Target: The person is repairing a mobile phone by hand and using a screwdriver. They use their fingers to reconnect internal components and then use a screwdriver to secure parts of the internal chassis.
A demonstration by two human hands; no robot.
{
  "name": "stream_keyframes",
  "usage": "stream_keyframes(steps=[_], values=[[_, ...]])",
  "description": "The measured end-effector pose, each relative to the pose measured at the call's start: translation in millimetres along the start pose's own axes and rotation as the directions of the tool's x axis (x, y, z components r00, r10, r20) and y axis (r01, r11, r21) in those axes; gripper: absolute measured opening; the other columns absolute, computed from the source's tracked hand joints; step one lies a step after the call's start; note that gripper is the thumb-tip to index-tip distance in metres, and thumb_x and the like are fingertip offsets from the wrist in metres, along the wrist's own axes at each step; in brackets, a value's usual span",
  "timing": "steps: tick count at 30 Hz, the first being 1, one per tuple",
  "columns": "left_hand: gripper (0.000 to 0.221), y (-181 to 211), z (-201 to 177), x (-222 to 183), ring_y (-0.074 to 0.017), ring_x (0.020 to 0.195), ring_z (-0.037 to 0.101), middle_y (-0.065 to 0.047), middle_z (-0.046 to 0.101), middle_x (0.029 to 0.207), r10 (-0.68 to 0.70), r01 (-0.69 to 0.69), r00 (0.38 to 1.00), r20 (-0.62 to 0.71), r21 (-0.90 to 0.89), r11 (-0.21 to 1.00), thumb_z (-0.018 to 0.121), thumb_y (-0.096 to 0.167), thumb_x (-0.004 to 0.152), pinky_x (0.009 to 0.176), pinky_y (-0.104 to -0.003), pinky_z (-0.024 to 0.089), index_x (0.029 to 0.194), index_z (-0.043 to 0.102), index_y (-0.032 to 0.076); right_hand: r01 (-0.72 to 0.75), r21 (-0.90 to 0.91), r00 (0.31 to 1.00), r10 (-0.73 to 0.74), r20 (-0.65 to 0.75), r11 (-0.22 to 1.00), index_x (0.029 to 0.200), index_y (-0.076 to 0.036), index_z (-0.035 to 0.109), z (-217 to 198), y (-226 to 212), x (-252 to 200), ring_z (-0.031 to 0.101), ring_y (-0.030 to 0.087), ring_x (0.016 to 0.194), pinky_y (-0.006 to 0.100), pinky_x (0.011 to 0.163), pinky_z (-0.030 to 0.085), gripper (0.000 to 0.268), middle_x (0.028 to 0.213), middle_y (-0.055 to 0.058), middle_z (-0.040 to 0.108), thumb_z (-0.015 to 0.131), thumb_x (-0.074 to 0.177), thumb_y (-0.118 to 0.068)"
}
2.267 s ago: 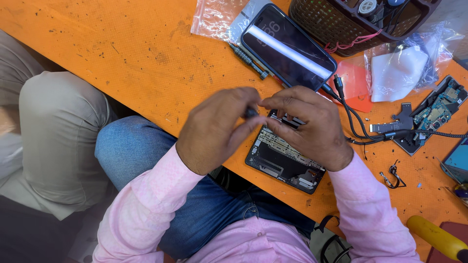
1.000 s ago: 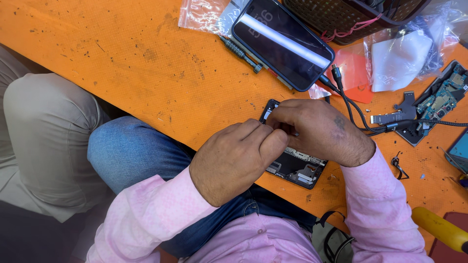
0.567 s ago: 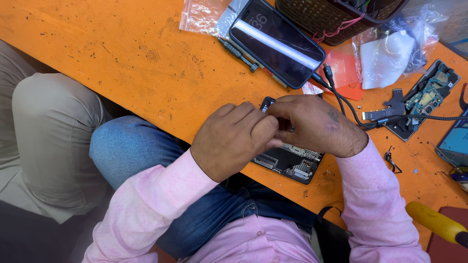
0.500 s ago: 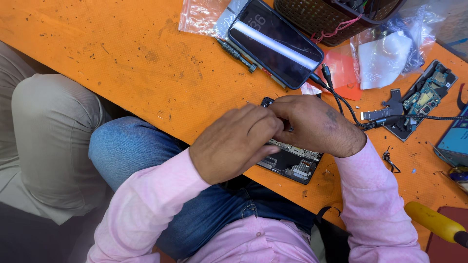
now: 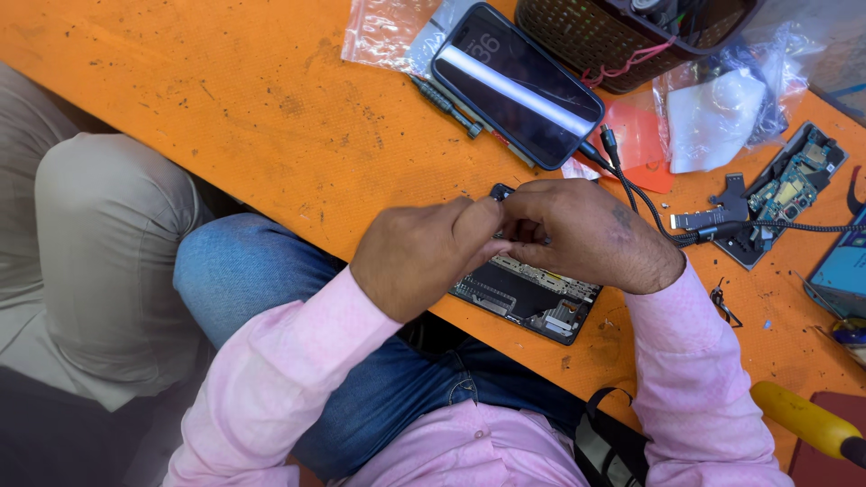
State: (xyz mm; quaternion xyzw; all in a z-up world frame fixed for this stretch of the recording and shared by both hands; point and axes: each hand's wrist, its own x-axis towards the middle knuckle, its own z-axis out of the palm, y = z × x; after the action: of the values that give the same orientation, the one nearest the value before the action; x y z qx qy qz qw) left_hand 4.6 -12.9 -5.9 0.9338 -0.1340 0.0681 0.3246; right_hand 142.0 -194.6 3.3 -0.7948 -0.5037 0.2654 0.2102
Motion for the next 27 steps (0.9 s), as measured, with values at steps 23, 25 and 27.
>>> stream_keyframes(steps=[23,25,27], values=[[0.025,3,-6,3,-0.0335,0.090,0.068,-0.009,0.068,0.097,0.008,-0.006,1.000,0.020,-0.103,0.995,0.069,0.024,0.096,0.076,-0.046,0.054,0.115,0.057,0.012,-0.113,0.096,0.993,0.111,0.028,0.989,0.090,-0.007,0.071,1,-3,-2,0.073,0.026,0.075,0.037,0.067,0.058,0.023,0.082,0.009,0.071,0.081,0.075,-0.020],[0.030,-4,-15,0,-0.0342,0.098,0.068,-0.011,0.067,0.108,0.183,-0.180,0.983,-0.021,-0.332,0.926,0.064,0.014,0.092,0.078,-0.045,0.054,0.121,0.054,0.009,0.009,0.047,0.999,-0.006,-0.044,0.999,0.095,-0.006,0.072,0,-5,-2,0.072,0.028,0.078,0.039,0.067,0.057,0.023,0.086,0.010,0.071,0.081,0.077,-0.018],[0.027,-1,-10,3,-0.0331,0.088,0.068,-0.009,0.066,0.095,0.089,-0.090,0.996,-0.011,-0.056,0.994,0.071,0.021,0.093,0.073,-0.047,0.053,0.114,0.057,0.011,0.012,0.033,0.999,-0.011,-0.047,0.999,0.097,-0.006,0.072,-1,-3,-2,0.071,0.029,0.078,0.039,0.067,0.057,0.025,0.087,0.011,0.071,0.081,0.078,-0.020]])
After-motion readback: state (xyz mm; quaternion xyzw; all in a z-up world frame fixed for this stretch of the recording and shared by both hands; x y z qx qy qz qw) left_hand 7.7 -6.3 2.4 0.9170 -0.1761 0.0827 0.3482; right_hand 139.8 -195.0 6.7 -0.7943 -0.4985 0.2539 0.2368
